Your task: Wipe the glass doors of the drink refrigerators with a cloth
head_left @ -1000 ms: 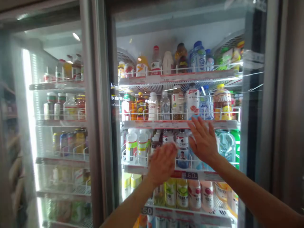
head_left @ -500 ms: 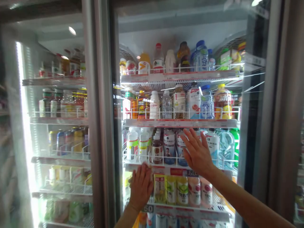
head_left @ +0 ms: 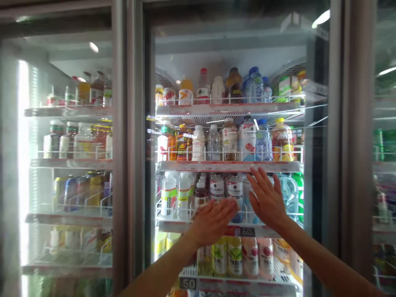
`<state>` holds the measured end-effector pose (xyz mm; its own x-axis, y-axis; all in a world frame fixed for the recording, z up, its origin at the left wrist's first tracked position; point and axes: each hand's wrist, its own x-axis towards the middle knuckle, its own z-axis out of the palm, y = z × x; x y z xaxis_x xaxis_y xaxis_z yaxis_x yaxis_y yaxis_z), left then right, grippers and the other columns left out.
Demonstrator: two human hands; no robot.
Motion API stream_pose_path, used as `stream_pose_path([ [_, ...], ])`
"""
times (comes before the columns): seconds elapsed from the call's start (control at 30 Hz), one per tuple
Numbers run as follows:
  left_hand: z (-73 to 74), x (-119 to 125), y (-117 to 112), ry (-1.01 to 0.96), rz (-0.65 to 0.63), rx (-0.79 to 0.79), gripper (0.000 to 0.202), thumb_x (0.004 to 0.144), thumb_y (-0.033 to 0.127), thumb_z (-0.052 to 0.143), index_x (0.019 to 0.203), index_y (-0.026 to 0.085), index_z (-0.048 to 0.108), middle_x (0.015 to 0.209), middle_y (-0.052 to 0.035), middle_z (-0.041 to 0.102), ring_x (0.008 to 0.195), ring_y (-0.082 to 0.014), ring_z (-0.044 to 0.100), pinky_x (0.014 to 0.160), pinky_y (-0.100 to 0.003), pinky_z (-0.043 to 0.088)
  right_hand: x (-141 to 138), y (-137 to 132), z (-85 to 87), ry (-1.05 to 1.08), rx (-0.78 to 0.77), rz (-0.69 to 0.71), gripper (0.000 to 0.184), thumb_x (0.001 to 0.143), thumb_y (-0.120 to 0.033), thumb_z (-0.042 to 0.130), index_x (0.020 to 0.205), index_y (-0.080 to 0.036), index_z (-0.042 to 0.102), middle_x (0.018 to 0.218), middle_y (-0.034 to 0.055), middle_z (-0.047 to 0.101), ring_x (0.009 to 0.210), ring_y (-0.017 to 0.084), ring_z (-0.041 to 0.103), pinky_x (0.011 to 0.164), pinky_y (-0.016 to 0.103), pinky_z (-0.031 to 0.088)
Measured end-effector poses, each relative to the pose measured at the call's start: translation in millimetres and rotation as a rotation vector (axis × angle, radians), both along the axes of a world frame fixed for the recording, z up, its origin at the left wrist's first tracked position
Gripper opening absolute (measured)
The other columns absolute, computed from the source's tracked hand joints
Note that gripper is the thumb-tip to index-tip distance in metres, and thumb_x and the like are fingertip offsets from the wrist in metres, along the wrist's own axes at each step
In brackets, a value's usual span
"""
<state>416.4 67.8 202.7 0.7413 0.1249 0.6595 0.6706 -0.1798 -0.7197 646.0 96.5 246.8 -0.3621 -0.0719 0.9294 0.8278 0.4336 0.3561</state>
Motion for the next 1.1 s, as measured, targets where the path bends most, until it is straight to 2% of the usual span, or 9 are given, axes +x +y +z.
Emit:
stream_pose_path([
  [0.1, 51.1, 12.5, 8.3, -0.050, -0.010, -0.013, 0.054, 0.087, 0.032, 0.042, 0.140, 0.026, 0.030, 0.147, -0.0010, 0.033, 0.138, -0.0173, 0.022, 0.114, -0.040, 0.015, 26.3, 0.8, 4.0, 0.054, 0.012, -0.035, 0.066, 0.086, -0.020, 0.045, 0.145, -0.025, 0.017, 0.145, 0.0082, 0.036, 0.137, 0.023, 0.027, 0.112, 0.049, 0.016],
  [0.23, 128.3, 47.9, 25.2, -0.526, -0.037, 0.043, 0.059, 0.087, 0.029, 0.039, 0.143, 0.017, 0.022, 0.150, -0.0097, 0.026, 0.139, -0.0263, 0.019, 0.112, -0.050, 0.017, 51.9, -0.8, 9.6, 0.130, 0.051, -0.073, 0.065, 0.087, -0.021, 0.045, 0.145, -0.026, 0.017, 0.146, 0.0079, 0.035, 0.137, 0.022, 0.027, 0.112, 0.048, 0.017],
  [0.47, 105.2, 108.8, 31.4, 0.121, -0.125, -0.050, 0.054, 0.089, 0.028, 0.035, 0.142, 0.019, 0.025, 0.149, -0.0020, 0.029, 0.139, -0.0176, 0.020, 0.113, -0.039, 0.020, 92.2, -2.6, 10.0, 0.119, 0.042, -0.122, 0.064, 0.088, -0.020, 0.043, 0.145, -0.025, 0.016, 0.144, 0.0092, 0.038, 0.136, 0.023, 0.029, 0.110, 0.049, 0.020],
  [0.63, 204.2, 120.6, 45.1, -0.389, -0.115, 0.019, 0.054, 0.088, 0.029, 0.036, 0.140, 0.017, 0.029, 0.149, -0.0094, 0.028, 0.138, -0.0265, 0.022, 0.112, -0.050, 0.017, 113.9, 3.3, 34.6, 0.155, 0.079, -0.126, 0.064, 0.089, -0.020, 0.041, 0.146, -0.027, 0.014, 0.144, 0.0074, 0.039, 0.136, 0.022, 0.028, 0.110, 0.047, 0.023],
  [0.7, 221.3, 134.4, 47.2, -0.445, -0.106, 0.021, 0.055, 0.088, 0.029, 0.036, 0.140, 0.015, 0.028, 0.150, -0.0102, 0.026, 0.139, -0.0281, 0.020, 0.111, -0.051, 0.017, 117.6, 7.4, 43.0, 0.156, 0.092, -0.119, 0.064, 0.089, -0.021, 0.041, 0.146, -0.027, 0.013, 0.143, 0.0077, 0.039, 0.136, 0.022, 0.028, 0.110, 0.047, 0.023],
  [0.77, 200.2, 148.9, 45.3, -0.273, -0.103, -0.015, 0.056, 0.088, 0.028, 0.037, 0.141, 0.016, 0.026, 0.150, -0.0086, 0.026, 0.139, -0.0267, 0.019, 0.111, -0.049, 0.019, 121.0, 11.6, 46.3, 0.155, 0.099, -0.113, 0.064, 0.088, -0.021, 0.042, 0.146, -0.026, 0.014, 0.143, 0.0084, 0.040, 0.136, 0.022, 0.029, 0.110, 0.047, 0.023],
  [0.9, 97.5, 156.8, 33.4, 0.227, -0.088, -0.152, 0.056, 0.089, 0.028, 0.035, 0.142, 0.016, 0.023, 0.151, -0.0047, 0.025, 0.139, -0.0209, 0.019, 0.112, -0.041, 0.021, 131.4, 17.2, 43.7, 0.161, 0.099, -0.114, 0.064, 0.088, -0.021, 0.042, 0.146, -0.025, 0.014, 0.142, 0.0080, 0.041, 0.136, 0.022, 0.029, 0.110, 0.046, 0.022],
  [0.97, 67.2, 150.2, 28.5, 0.435, -0.114, -0.191, 0.051, 0.090, 0.027, 0.030, 0.141, 0.017, 0.027, 0.150, -0.0012, 0.028, 0.139, -0.0155, 0.020, 0.112, -0.034, 0.019, 135.9, 18.6, 43.8, 0.153, 0.091, -0.110, 0.064, 0.089, -0.021, 0.041, 0.146, -0.025, 0.013, 0.143, 0.0078, 0.039, 0.136, 0.022, 0.029, 0.111, 0.046, 0.021],
  [1.1, 95.6, 139.5, 29.0, 0.354, -0.093, -0.163, 0.053, 0.090, 0.027, 0.032, 0.142, 0.017, 0.024, 0.150, -0.0027, 0.028, 0.138, -0.0172, 0.021, 0.113, -0.038, 0.017, 132.7, 22.8, 50.1, 0.120, 0.084, -0.092, 0.065, 0.089, -0.022, 0.041, 0.146, -0.025, 0.011, 0.144, 0.0082, 0.038, 0.137, 0.023, 0.027, 0.111, 0.048, 0.020],
])
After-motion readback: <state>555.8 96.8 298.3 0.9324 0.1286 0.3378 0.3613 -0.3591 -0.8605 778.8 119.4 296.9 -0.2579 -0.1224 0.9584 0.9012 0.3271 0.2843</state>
